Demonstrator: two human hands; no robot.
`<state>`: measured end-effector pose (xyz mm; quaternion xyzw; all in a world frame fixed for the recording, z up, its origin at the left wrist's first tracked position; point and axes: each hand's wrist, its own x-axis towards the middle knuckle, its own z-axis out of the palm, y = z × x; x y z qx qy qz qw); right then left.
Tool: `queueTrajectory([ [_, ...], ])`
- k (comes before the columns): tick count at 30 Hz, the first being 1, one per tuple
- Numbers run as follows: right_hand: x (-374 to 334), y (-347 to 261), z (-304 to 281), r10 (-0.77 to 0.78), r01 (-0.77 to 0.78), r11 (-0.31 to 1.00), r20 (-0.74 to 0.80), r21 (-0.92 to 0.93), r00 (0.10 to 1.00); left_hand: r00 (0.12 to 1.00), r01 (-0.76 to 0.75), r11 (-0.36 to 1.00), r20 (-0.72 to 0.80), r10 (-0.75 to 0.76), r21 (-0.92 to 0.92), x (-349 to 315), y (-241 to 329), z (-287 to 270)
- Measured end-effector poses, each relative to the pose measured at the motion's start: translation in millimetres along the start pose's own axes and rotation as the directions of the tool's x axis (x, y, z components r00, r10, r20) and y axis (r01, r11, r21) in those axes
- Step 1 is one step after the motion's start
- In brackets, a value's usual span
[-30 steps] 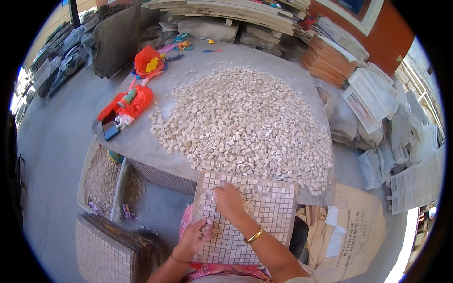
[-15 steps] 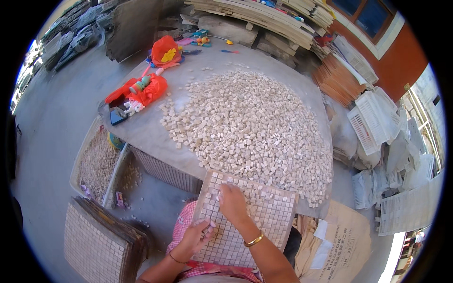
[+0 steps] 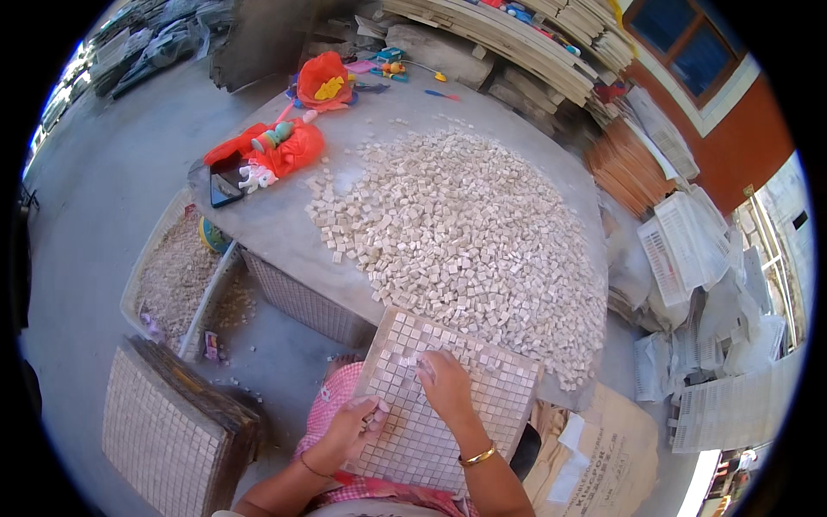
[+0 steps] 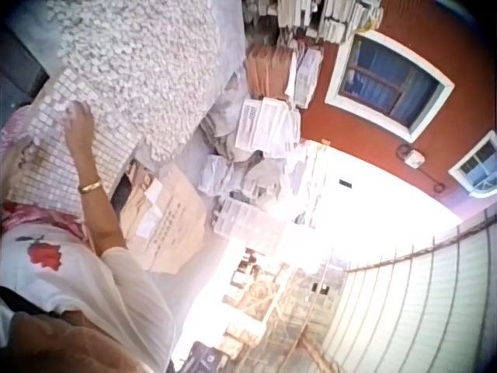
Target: The person sorts small white cubic pieces from a large pile on a table into the cells of a grid tray. They pick up pieces by hand and place them into the tray, occasionally transferring pieces between hands.
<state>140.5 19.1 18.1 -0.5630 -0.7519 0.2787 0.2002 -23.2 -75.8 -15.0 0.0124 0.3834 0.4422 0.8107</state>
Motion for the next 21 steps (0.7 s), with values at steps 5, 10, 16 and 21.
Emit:
queueTrajectory([
  [5, 6, 2, 5, -0.086, 0.085, 0.993, -0.006, -0.087, 0.996, 0.998, -0.012, 1.0, 0.062, 0.013, -0.017, 2, -2, -2],
  [10, 13, 4, 11, -0.063, 0.06, 0.992, -0.028, -0.108, 0.998, 1.0, -0.025, 1.0, 0.017, 0.025, -0.009, 3, -4, -6],
  [16, 19, 3, 13, -0.055, 0.057, 0.998, -0.086, 0.032, 0.995, 1.0, -0.023, 1.0, 0.014, 0.023, 0.013, -2, -2, -1],
  [21, 4, -13, -8, 0.105, -0.141, 0.957, 0.15, 0.255, 0.983, 0.999, -0.048, 0.999, 0.011, 0.048, 0.002, -1, 0, 0],
])
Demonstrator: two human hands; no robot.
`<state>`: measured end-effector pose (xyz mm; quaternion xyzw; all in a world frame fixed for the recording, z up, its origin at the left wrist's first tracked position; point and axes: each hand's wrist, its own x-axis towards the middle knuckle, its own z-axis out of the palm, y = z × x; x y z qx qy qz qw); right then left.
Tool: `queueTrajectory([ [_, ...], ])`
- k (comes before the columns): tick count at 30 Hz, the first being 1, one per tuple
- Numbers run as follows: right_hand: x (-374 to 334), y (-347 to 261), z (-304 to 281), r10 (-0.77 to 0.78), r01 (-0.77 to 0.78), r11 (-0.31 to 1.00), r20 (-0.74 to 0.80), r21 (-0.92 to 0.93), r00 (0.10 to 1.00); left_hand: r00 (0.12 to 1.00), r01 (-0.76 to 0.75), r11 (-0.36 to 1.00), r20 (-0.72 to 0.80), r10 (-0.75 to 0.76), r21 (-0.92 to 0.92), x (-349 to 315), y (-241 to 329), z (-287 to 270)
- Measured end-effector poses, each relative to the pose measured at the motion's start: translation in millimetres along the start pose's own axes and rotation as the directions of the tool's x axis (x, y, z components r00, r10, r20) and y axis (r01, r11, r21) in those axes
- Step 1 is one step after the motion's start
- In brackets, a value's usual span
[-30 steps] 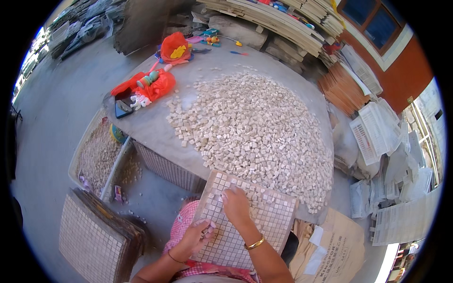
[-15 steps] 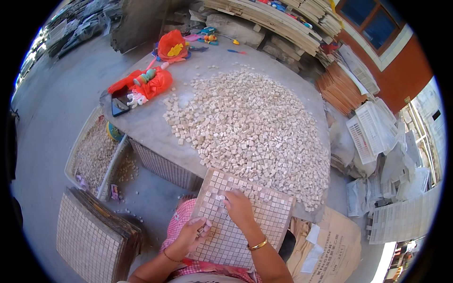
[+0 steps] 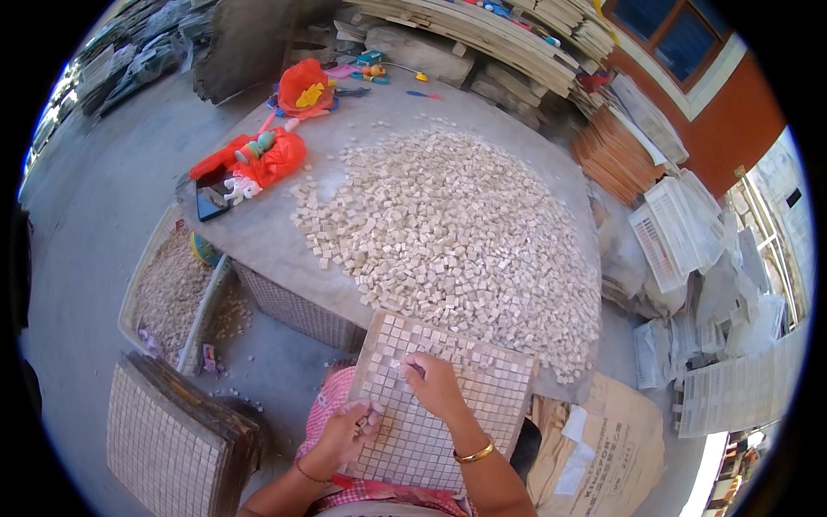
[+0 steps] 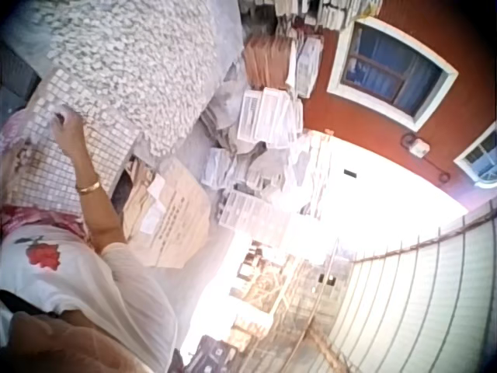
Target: The person sorts small white cubic pieces from a large pile on a table into the cells of a grid tray. They pick up pieces by hand and place them into the tray, occasionally transferring pieces between hands.
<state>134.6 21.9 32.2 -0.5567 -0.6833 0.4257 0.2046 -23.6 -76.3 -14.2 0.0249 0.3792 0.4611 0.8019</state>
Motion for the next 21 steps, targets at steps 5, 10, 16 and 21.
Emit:
queueTrajectory([
  [5, -23, -14, 4, -0.014, -0.005, 0.998, 0.303, 0.06, 0.953, 0.993, -0.115, 0.976, 0.053, 0.107, 0.182, -3, 0, 14],
  [10, -10, 5, -8, -0.06, 0.054, 0.996, 0.084, 0.074, 0.995, 0.979, -0.202, 0.9, 0.114, 0.171, 0.385, 0, -7, 0],
  [16, 21, 29, -26, -0.383, 0.238, 0.854, -0.248, -0.463, 0.89, 0.995, 0.002, 0.919, 0.093, -0.042, 0.395, -5, -3, 2],
  [21, 29, 36, -31, -0.305, 0.236, 0.919, -0.192, -0.315, 0.933, 0.994, 0.028, 0.974, 0.095, -0.05, 0.225, -2, -8, -1],
])
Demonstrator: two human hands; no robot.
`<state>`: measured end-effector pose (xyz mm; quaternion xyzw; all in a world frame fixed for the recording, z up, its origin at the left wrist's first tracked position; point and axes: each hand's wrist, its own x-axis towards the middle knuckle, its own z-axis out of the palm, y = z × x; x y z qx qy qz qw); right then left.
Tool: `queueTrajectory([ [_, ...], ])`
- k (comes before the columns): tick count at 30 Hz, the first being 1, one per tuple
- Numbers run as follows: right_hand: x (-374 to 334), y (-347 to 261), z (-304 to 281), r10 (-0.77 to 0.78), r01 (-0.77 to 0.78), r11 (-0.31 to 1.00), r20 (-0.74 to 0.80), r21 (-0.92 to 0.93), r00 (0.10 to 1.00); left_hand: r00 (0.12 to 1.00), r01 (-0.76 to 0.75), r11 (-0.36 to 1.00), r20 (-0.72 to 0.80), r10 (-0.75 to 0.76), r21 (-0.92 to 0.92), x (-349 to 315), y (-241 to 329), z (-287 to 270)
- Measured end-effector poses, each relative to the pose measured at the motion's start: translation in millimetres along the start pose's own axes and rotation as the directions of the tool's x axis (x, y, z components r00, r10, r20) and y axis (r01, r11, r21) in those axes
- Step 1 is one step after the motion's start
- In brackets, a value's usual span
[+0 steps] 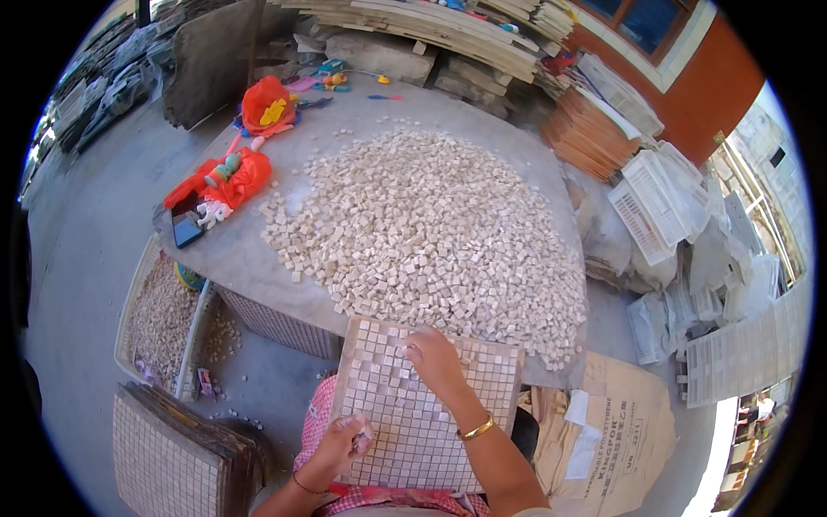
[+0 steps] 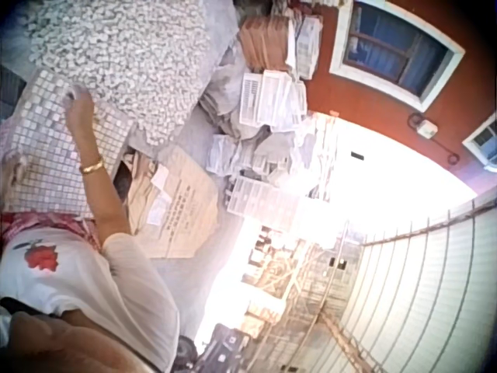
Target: The person sorts small white cubic pieces from a large pile on a table into the cells of a grid tray. They pick up pieces by hand and place them into the tray, occasionally transferring pieces between hands.
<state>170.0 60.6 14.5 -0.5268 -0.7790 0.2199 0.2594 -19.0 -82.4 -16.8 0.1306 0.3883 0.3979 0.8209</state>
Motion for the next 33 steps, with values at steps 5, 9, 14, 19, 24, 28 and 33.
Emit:
queueTrajectory([
  [5, 1, -5, 1, 0.371, -0.434, 0.747, 0.226, 0.504, 0.901, 0.999, 0.043, 0.997, 0.001, -0.043, -0.063, -2, 8, 3],
  [9, 4, -8, 5, 0.387, -0.493, 0.663, 0.305, 0.564, 0.87, 0.997, 0.047, 0.995, 0.065, -0.041, -0.091, 1, 5, -3],
  [14, 2, -26, 17, 0.094, -0.106, 0.989, 0.114, 0.107, 0.989, 0.997, 0.034, 0.995, 0.072, -0.027, -0.098, 1, 4, -5],
  [19, -9, -33, 31, -0.1, 0.117, 0.981, 0.116, -0.157, 0.988, 0.999, 0.03, 0.995, 0.046, -0.026, -0.09, -1, 6, -5],
  [24, -11, -25, 39, -0.153, 0.158, 0.97, 0.038, -0.184, 0.987, 0.999, 0.035, 0.997, 0.018, -0.033, -0.074, -1, 6, -7],
  [28, -5, -18, 37, -0.164, 0.17, 0.979, 0.056, -0.116, 0.985, 0.999, 0.007, 0.998, 0.045, -0.004, -0.066, -1, 8, -2],
  [33, 11, -18, -2, 0.032, -0.033, 0.999, -0.017, -0.018, 0.999, 1.0, 0.018, 0.996, 0.005, -0.017, -0.087, -3, 7, -9],
])
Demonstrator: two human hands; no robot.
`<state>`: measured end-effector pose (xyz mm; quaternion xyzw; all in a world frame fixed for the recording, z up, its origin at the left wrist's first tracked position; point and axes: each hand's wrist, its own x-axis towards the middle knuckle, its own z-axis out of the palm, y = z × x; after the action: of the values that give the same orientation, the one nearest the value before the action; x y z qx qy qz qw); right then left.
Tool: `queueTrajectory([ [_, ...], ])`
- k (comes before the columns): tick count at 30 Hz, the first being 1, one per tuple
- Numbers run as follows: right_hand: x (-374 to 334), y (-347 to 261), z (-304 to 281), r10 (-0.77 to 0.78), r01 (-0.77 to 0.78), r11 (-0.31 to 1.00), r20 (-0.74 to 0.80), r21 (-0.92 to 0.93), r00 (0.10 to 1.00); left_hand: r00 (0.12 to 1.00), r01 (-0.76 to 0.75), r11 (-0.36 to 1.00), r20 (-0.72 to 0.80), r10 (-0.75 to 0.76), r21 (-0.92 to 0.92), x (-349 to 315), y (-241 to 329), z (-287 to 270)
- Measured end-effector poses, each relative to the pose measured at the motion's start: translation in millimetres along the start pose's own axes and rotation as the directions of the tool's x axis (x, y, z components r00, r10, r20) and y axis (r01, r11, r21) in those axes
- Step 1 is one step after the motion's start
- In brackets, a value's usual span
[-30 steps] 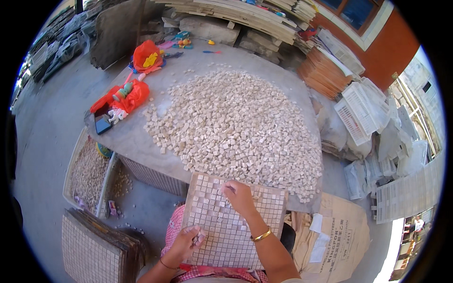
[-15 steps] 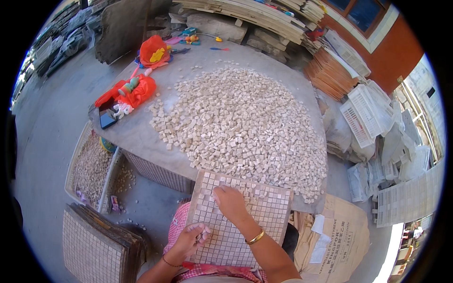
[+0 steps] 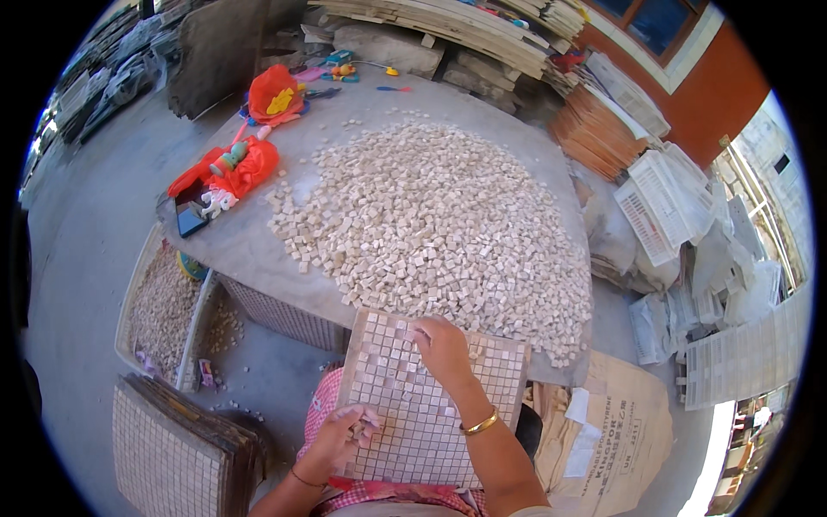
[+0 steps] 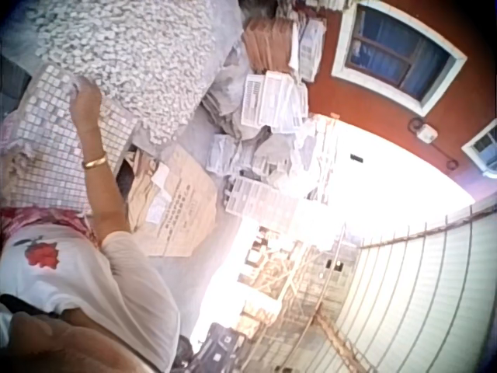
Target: The person sorts small white cubic pieces from a large pile on a table into the cells of a grid tray. They pick up pieces by hand and place them into the tray, occasionally transferring pieces between hands.
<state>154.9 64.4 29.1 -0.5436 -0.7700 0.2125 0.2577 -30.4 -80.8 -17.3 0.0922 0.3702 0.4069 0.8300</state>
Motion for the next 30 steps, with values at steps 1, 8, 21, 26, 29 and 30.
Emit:
queueTrajectory([
  [1, 0, 1, -2, -0.029, 0.029, 0.999, 0.012, -0.027, 1.0, 1.0, 0.008, 1.0, -0.021, -0.008, -0.011, 1, 1, 1],
  [8, -13, 6, 16, -0.036, 0.045, 0.992, 0.077, -0.117, 0.996, 0.998, 0.007, 1.0, 0.069, -0.007, -0.001, 0, 6, 8],
  [21, -12, -1, 16, 0.077, -0.081, 0.996, 0.098, 0.032, 0.992, 0.999, -0.013, 0.998, -0.043, 0.015, 0.062, 6, 7, 12],
  [26, -24, -19, -11, 0.291, -0.524, 0.548, 0.439, 0.652, 0.85, 0.975, -0.211, 0.924, 0.009, 0.22, 0.32, 14, 30, 24],
  [29, -37, -21, -17, 0.238, -0.59, 0.411, 0.543, 0.695, 0.805, 0.911, -0.403, 0.803, 0.113, 0.396, 0.439, 22, 39, 36],
  [30, -40, -26, -17, 0.231, -0.577, 0.432, 0.533, 0.693, 0.814, 0.866, -0.49, 0.725, 0.176, 0.467, 0.485, 24, 41, 40],
])
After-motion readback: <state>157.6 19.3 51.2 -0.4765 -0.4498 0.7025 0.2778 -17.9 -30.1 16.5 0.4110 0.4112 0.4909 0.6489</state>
